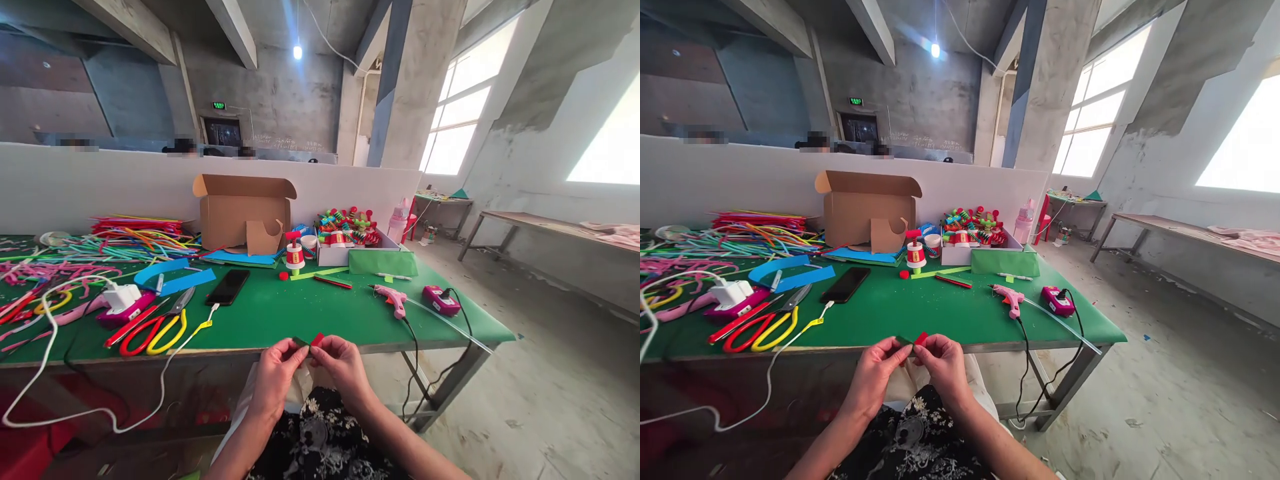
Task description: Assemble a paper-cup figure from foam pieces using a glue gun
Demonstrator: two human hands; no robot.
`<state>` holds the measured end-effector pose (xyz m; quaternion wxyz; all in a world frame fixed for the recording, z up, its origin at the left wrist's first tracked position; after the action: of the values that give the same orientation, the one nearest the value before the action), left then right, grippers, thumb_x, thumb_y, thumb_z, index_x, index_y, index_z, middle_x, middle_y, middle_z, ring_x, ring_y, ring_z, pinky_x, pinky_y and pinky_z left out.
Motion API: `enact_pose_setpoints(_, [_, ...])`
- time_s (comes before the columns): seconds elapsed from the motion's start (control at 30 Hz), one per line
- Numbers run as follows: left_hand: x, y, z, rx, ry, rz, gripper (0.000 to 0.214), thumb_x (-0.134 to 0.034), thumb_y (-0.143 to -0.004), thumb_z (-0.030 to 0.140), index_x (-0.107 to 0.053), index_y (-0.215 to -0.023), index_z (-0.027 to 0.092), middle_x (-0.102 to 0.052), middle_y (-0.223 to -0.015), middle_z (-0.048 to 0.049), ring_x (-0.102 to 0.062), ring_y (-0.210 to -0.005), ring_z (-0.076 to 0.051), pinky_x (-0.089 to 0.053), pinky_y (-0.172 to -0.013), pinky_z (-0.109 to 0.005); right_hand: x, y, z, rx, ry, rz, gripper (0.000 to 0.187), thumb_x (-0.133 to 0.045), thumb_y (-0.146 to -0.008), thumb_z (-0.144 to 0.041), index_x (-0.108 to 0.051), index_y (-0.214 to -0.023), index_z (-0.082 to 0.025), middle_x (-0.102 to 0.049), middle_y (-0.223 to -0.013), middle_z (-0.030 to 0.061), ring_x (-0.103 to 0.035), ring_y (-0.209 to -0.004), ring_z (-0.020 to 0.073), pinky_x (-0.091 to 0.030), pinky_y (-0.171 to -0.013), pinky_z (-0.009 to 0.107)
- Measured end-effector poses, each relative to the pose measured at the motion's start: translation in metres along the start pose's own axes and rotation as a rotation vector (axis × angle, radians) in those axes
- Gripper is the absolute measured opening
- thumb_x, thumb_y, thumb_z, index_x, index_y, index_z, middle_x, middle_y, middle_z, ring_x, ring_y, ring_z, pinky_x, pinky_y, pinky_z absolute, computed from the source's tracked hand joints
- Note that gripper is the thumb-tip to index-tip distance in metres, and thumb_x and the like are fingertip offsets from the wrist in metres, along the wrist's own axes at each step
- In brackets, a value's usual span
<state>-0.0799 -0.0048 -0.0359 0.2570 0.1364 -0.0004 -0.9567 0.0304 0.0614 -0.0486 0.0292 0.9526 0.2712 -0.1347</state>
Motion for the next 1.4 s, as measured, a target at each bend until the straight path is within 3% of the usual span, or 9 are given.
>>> enact_pose_setpoints(0.1, [0.001,-0.001,-0.003,0.059,0.085,0.028,0.039,-0.083,-0.049,0.045,-0.055,-0.054,0.018,-0.052,-0.051,0.0049,-0.044,-0.050,-0.010,-0.036,-0.051,-0.022,-0.001,0.002,0.001,-0.052,-0.034,-0.016,0.034,-0.086,-0.057,-0.047,-0.068,-0.063,-0.019,-0.065,-0.062,-0.0011,-0.059,-0.058,0.0136,-0.048,-0.064,0.028])
enact_pose_setpoints(0.23, [0.004,-0.002,-0.002,0.065,0.033,0.046,0.037,-0.083,-0.049,0.043,-0.056,-0.054,0.018,-0.050,-0.052,0.0059,-0.041,-0.051,-0.009,-0.033,-0.052,-0.022,-0.002,0.004,0.000,-0.125,-0.064,-0.045,0.034,-0.088,-0.056,-0.042,-0.071,-0.072,-0.018,-0.069,-0.069,-0.0006,-0.061,-0.059,0.0133,-0.049,-0.065,0.028])
enact_pose_setpoints(0.5, [0.003,-0.004,-0.003,0.030,0.038,0.035,0.038,-0.081,-0.053,0.049,-0.063,-0.063,0.017,-0.056,-0.058,0.0028,-0.046,-0.056,-0.011,-0.038,-0.058,-0.024,-0.006,0.004,-0.005,-0.115,-0.085,0.020,0.035,-0.088,-0.053,-0.045,-0.068,-0.064,-0.018,-0.067,-0.062,-0.0010,-0.060,-0.057,0.0137,-0.051,-0.064,0.028])
enact_pose_setpoints(0.8, [0.006,-0.005,-0.002,-0.005,-0.096,0.018,0.039,-0.081,-0.054,0.046,-0.053,-0.052,0.018,-0.048,-0.051,0.0048,-0.039,-0.051,-0.010,-0.031,-0.051,-0.023,0.000,0.004,-0.006,-0.140,0.009,-0.085,0.032,-0.083,-0.062,-0.046,-0.069,-0.070,-0.018,-0.067,-0.061,-0.0017,-0.060,-0.058,0.0114,-0.050,-0.066,0.025])
enact_pose_setpoints(1.07, [0.002,-0.005,-0.003,0.032,0.031,0.019,0.036,-0.079,-0.056,0.050,-0.068,-0.067,0.017,-0.065,-0.066,-0.0015,-0.051,-0.060,-0.013,-0.041,-0.059,-0.025,-0.004,0.004,-0.004,-0.142,-0.115,0.059,0.034,-0.085,-0.057,-0.044,-0.066,-0.067,-0.018,-0.066,-0.060,-0.0014,-0.059,-0.056,0.0117,-0.051,-0.069,0.027])
enact_pose_setpoints(1.4, [0.003,-0.006,-0.011,0.011,-0.035,0.016,0.034,-0.079,-0.057,0.047,-0.068,-0.064,0.016,-0.061,-0.061,-0.0004,-0.050,-0.058,-0.013,-0.039,-0.058,-0.025,-0.005,0.005,-0.005,-0.077,-0.077,0.040,0.032,-0.084,-0.061,-0.043,-0.067,-0.072,-0.019,-0.066,-0.067,-0.0018,-0.059,-0.060,0.0121,-0.051,-0.068,0.027])
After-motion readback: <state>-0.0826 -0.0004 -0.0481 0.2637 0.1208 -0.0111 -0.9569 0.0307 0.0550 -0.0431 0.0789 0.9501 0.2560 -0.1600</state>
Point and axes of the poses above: each hand's wrist, its own y-axis away from the middle knuckle, its own x-axis out of the back of the hand, z = x × y, the point moved 1 cm from there along -y, towards the middle knuckle
